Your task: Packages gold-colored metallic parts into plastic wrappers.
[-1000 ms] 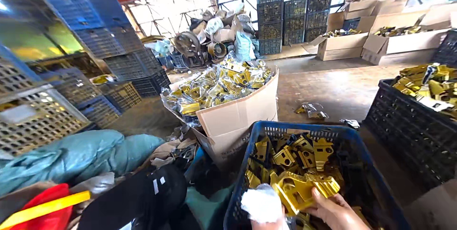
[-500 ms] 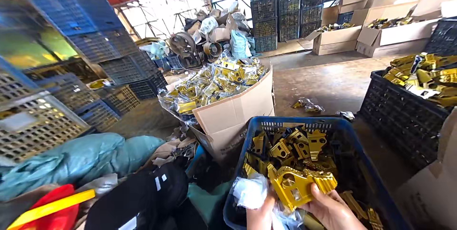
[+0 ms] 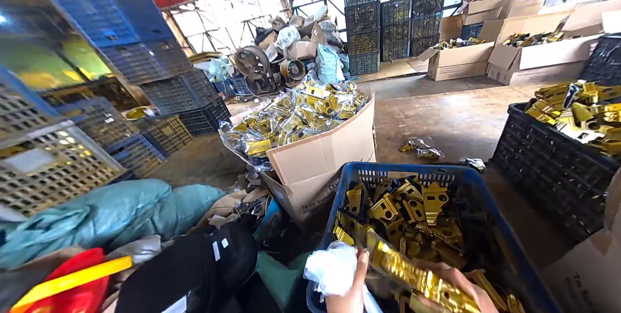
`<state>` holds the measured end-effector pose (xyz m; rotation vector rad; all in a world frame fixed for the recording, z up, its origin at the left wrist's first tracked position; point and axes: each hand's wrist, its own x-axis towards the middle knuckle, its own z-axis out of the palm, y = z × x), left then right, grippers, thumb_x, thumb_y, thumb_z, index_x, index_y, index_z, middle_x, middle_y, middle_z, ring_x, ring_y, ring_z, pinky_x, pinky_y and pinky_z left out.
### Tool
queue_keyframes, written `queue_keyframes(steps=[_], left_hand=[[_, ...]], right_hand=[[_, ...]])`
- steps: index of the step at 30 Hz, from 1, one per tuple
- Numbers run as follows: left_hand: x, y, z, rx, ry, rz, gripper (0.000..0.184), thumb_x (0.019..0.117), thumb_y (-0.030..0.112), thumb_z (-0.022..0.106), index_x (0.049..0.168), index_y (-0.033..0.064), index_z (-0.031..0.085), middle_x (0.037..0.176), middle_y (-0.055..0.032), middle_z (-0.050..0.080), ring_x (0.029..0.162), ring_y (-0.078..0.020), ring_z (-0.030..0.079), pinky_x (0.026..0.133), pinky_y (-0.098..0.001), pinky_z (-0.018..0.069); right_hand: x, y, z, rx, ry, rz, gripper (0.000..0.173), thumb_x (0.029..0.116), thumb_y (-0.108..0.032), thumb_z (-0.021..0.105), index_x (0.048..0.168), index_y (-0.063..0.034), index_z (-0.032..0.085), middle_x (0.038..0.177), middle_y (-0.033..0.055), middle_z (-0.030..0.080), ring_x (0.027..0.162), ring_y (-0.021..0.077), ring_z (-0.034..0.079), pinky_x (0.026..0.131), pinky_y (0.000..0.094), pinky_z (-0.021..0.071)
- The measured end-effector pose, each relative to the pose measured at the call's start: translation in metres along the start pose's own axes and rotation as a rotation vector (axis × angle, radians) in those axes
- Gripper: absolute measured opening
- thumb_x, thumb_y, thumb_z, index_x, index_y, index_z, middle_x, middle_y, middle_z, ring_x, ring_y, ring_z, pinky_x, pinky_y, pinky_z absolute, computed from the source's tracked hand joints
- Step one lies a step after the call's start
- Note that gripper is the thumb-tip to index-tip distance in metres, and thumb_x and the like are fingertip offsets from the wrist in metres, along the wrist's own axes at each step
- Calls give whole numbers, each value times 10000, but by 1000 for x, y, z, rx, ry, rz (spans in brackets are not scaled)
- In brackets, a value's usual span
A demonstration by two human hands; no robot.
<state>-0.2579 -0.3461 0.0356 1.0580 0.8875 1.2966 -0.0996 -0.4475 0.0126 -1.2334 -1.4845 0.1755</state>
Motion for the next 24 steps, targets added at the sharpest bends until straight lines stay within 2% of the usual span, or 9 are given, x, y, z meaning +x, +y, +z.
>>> queue_keyframes(steps=[3,5,7,10,14,17,19,21,24], left_hand=[[9,-8,-1,-71,-27,-125,198,859,-122,618,1015,0,608,789,18,657,653,-23,603,640,-188,534],[8,-11,2,-100,-49,-189,200,878,-116,620,1048,-11,608,837,-14,671,712,-54,632,675,-216,552],[5,-10,0,-76,-92,-200,227,883,-98,652,1093,-25,611,935,-34,700,867,-79,681,815,-253,585],[-4,-18,-6,58,-213,-37,287,833,-63,713,1105,-49,623,963,-17,700,906,-34,666,852,-212,563],[-35,-11,3,496,-404,326,335,854,57,737,1080,-177,655,1013,-183,727,1011,-132,689,946,-268,526],[-42,-14,9,499,-473,258,329,860,71,732,1075,-165,655,1009,-173,715,1008,-72,666,944,-207,509],[-39,-18,7,405,-497,155,330,854,52,741,1090,-154,634,1012,-126,701,1005,-26,646,942,-177,506],[-37,-25,4,324,-583,160,299,818,46,761,1030,-135,654,945,-94,712,938,-18,663,893,-177,530],[-32,-28,-3,168,-690,-7,227,843,-18,715,1054,-82,658,905,-29,724,827,-46,689,805,-231,586]], right_hand=[[-7,4,-6,14,-67,1,325,945,-94,694,1138,145,590,1201,305,672,1193,194,665,1054,256,489],[-10,5,-9,0,-109,42,343,922,-107,716,1143,140,629,1178,282,695,1126,223,698,1010,294,528],[-15,8,-9,-13,-107,100,384,921,-199,724,1182,74,652,1133,156,738,1042,89,707,941,219,555],[-12,19,-15,-157,32,80,349,924,-225,693,1166,18,632,1085,50,746,1005,-44,673,902,127,538],[-8,16,-1,-294,-80,128,418,747,-21,744,1131,105,637,1151,242,695,1043,334,709,911,464,578],[-6,10,-5,273,-125,472,429,870,-37,670,1254,71,511,1202,92,644,1067,80,658,929,225,558],[-6,6,-12,635,-58,672,428,899,-187,705,1260,-42,527,1189,11,663,1053,75,667,918,271,579],[-4,7,-11,533,-8,638,259,873,-88,676,1113,-55,585,1076,-12,689,955,37,671,835,229,575],[6,17,-29,258,-261,473,263,880,-38,712,1122,25,632,1065,59,700,940,41,670,841,215,564]])
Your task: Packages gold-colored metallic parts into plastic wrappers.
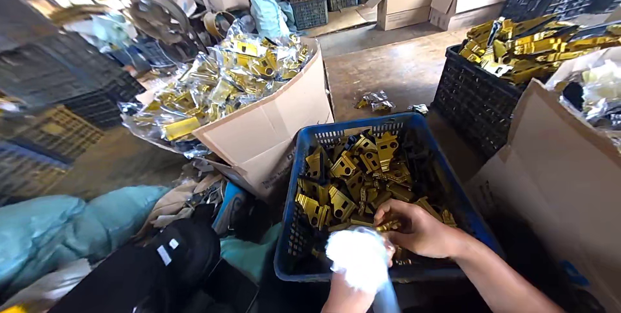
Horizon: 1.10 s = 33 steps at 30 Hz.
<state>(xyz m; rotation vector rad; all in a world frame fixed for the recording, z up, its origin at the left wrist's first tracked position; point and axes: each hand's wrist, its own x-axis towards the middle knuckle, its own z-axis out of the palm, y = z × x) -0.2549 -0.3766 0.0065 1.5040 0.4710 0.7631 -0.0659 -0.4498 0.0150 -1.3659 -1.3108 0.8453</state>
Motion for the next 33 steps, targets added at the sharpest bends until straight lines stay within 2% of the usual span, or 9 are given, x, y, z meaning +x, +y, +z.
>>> queue_keyframes(steps=[3,8,10,13,19,23,25,28,33], left_hand=[[-4,11,-15,-225,58,-142,450,883,-104,533,1329,-70,483,1078,-60,735,812,-134,728,761,-322,628],[-16,9,-25,75,348,-60,482,781,-98,755,1197,-166,520,1006,-58,711,957,-31,685,906,-235,572],[-10,6,-20,254,381,8,516,736,-8,842,1134,-195,572,1020,-111,704,993,-7,653,934,-196,535],[-5,-5,-12,519,325,130,427,779,87,817,1064,-184,650,1004,-201,716,999,-98,679,952,-245,522],[-12,-3,-4,74,214,-3,429,730,5,826,1102,-68,624,1027,13,712,988,23,658,919,-174,544],[-11,-16,-12,6,127,-6,486,822,-34,742,1271,-113,576,1103,-29,718,975,-1,679,905,-199,565],[-8,-26,-35,146,256,91,452,875,17,686,1276,-144,556,1004,-35,725,838,-10,684,782,-207,589],[-8,-20,-66,290,490,134,289,924,54,654,1142,-118,576,896,33,685,723,18,666,696,-193,598],[-42,-4,-34,-43,18,-126,323,731,180,889,995,144,705,890,127,714,851,31,667,800,-193,572]], right_hand=[[27,-22,-42,-431,116,-123,161,906,-49,695,1031,47,728,1058,179,721,975,228,698,884,378,577],[70,-36,-64,-616,416,-85,515,921,-197,755,1335,64,597,1518,334,407,1359,453,486,1077,534,470],[53,-30,-25,-458,175,-106,633,927,-339,737,1372,79,569,1461,312,496,1340,392,527,1094,491,476],[28,-9,27,-167,-106,-291,291,925,-151,723,1079,95,706,1056,219,703,991,215,691,897,319,571],[10,-4,24,-103,-138,-2,231,1017,-113,569,964,85,678,827,113,654,737,60,599,713,201,499],[1,-3,16,119,-312,130,151,994,-56,607,1033,76,669,855,38,710,744,10,668,741,199,572],[-6,2,19,251,-289,183,26,950,-29,654,941,-5,657,776,-27,704,645,19,671,637,205,589],[-15,7,36,407,-60,270,287,824,-60,788,738,-180,543,589,-105,623,462,-7,571,455,167,495],[-17,6,75,191,-203,-167,351,759,-141,860,634,-11,558,630,-12,582,607,-63,497,547,120,371]])
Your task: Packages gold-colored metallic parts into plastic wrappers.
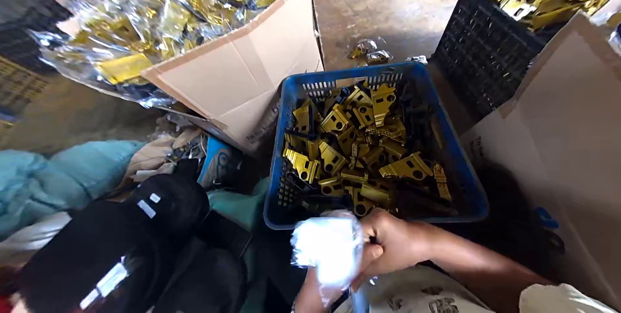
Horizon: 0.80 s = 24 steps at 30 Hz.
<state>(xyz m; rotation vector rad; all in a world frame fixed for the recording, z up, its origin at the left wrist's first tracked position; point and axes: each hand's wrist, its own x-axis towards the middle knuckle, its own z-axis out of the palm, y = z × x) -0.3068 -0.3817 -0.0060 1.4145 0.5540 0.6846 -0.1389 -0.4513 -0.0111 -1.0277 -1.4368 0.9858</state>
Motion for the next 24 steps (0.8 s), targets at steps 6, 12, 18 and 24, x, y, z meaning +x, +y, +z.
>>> queue_keyframes(steps=[6,12,18,24], left_hand=[[-12,-20,-33,293,499,-14,449,777,13,773,1141,-162,577,1016,-77,684,980,-24,645,916,-221,537],[1,-7,-41,232,574,151,203,832,-29,662,1035,-36,653,931,56,716,905,3,678,838,-194,572],[-5,-12,-41,273,622,123,328,844,71,746,1094,-84,601,947,37,697,916,11,671,866,-200,568],[13,-20,-32,238,464,206,334,801,-22,706,1115,-88,613,1022,6,715,1011,-28,668,925,-215,554]], right_hand=[[32,11,-82,-418,185,617,292,948,-204,734,1018,63,637,899,146,664,772,198,649,733,351,557],[50,59,-130,-748,79,1122,310,1044,-154,566,1277,27,660,1439,290,502,1362,431,467,1110,593,374],[26,49,-141,-799,-60,1036,339,917,73,630,1246,13,682,1360,245,593,1280,420,553,1059,600,434],[27,73,-160,-897,-456,1012,669,810,97,768,1433,35,533,1511,266,452,1374,454,455,1108,608,378]])
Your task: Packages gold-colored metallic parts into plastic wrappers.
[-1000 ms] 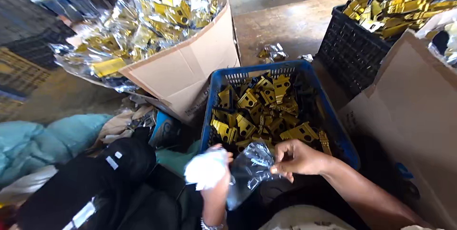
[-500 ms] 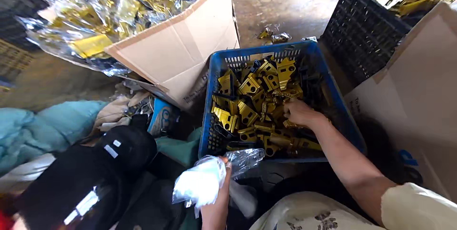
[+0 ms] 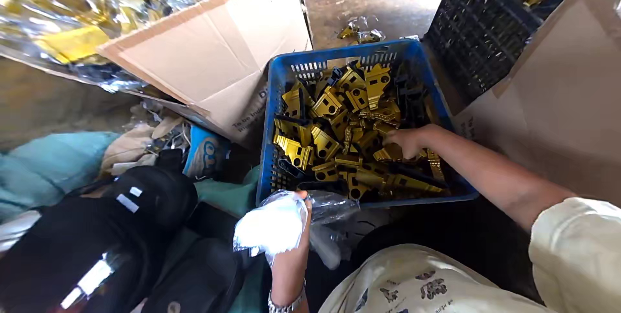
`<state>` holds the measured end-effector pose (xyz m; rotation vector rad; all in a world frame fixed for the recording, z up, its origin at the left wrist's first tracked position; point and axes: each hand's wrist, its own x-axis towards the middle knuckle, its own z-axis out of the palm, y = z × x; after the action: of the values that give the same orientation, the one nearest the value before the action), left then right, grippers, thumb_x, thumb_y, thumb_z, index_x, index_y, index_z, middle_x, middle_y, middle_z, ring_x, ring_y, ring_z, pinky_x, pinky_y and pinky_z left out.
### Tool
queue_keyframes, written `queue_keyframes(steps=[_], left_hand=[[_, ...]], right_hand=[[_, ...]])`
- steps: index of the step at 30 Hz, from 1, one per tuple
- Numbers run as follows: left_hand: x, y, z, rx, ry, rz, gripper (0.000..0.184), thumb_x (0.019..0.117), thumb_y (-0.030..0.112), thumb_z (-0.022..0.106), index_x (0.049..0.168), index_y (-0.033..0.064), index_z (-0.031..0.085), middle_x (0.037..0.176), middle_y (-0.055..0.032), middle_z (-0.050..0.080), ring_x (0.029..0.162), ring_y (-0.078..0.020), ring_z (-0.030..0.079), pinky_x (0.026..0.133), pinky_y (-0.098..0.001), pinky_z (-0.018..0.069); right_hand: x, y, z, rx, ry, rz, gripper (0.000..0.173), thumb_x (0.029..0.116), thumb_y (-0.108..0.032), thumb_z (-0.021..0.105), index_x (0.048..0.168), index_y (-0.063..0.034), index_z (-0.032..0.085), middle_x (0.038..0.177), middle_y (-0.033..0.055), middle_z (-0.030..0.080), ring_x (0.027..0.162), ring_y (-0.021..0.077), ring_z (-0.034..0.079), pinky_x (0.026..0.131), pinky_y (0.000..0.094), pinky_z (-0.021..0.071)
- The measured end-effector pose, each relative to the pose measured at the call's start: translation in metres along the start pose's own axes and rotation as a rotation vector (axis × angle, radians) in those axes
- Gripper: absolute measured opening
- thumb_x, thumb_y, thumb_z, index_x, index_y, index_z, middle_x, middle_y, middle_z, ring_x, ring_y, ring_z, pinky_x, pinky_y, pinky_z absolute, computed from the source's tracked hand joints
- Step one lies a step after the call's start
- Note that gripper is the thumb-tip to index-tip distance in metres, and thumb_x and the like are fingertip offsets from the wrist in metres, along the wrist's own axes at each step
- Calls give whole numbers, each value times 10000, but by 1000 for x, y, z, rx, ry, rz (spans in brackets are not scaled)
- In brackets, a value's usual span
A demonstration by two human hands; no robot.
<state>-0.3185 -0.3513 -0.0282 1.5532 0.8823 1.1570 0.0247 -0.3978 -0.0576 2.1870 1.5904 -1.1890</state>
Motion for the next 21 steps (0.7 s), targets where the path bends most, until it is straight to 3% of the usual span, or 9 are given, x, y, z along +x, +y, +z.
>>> queue_keyframes(steps=[5,8,10,12,14,15,16,18,21], left_hand=[[7,11,18,-93,15,-36,244,841,30,732,1061,-34,648,942,19,722,873,-46,690,811,-233,590],[7,11,20,-90,52,-48,281,832,46,759,1067,-41,632,924,6,711,859,-54,689,812,-235,592],[6,10,21,-103,70,-73,331,808,30,778,1082,-55,613,926,-16,709,866,-68,692,825,-246,595],[7,12,27,-125,77,-100,346,796,13,773,1086,-53,597,918,-15,702,851,-69,687,814,-245,593],[8,14,38,-182,80,-151,345,784,-16,767,1082,-41,594,902,-9,701,832,-70,687,800,-244,596],[8,15,46,-220,78,-179,343,782,-34,761,1080,-34,592,896,-5,703,825,-67,690,796,-241,599],[8,17,53,-263,76,-206,349,775,-51,753,1079,-29,585,887,-2,703,811,-66,689,788,-242,601],[9,21,67,-341,58,-248,378,757,-87,733,1091,-27,565,887,2,700,809,-64,689,786,-247,602],[6,28,75,-424,37,-299,393,728,-146,677,1075,-12,550,868,14,693,803,-34,686,774,-224,602]], right_hand=[[7,-8,-2,-258,-5,60,486,812,-43,810,1279,-23,678,1463,270,472,1369,509,411,1029,695,410],[-11,-9,-7,-218,83,-5,408,824,-70,826,1194,22,680,1221,279,632,1161,483,595,948,669,472],[-43,-9,-12,-38,250,-6,418,873,-74,798,1230,31,605,1170,270,634,1107,466,617,931,660,482],[-77,-7,-7,287,626,-89,558,849,-40,819,1327,45,543,1097,256,642,981,410,646,869,602,531],[-104,-14,9,705,976,-277,658,823,-19,782,1413,-42,493,1121,119,670,971,204,680,856,392,589],[-112,-26,19,991,1036,-433,566,853,-22,723,1371,-138,525,1139,11,693,1000,110,700,878,306,614],[-116,-40,28,1298,983,-618,427,905,-66,695,1289,-225,597,1129,-34,724,1014,107,711,897,325,619],[-117,-66,43,1615,693,-819,307,919,-268,756,1212,-257,663,1122,-33,743,1051,154,716,956,404,601],[-106,-97,54,1598,628,-775,222,967,-133,646,1181,-144,588,1059,-49,739,992,107,717,917,341,605]])
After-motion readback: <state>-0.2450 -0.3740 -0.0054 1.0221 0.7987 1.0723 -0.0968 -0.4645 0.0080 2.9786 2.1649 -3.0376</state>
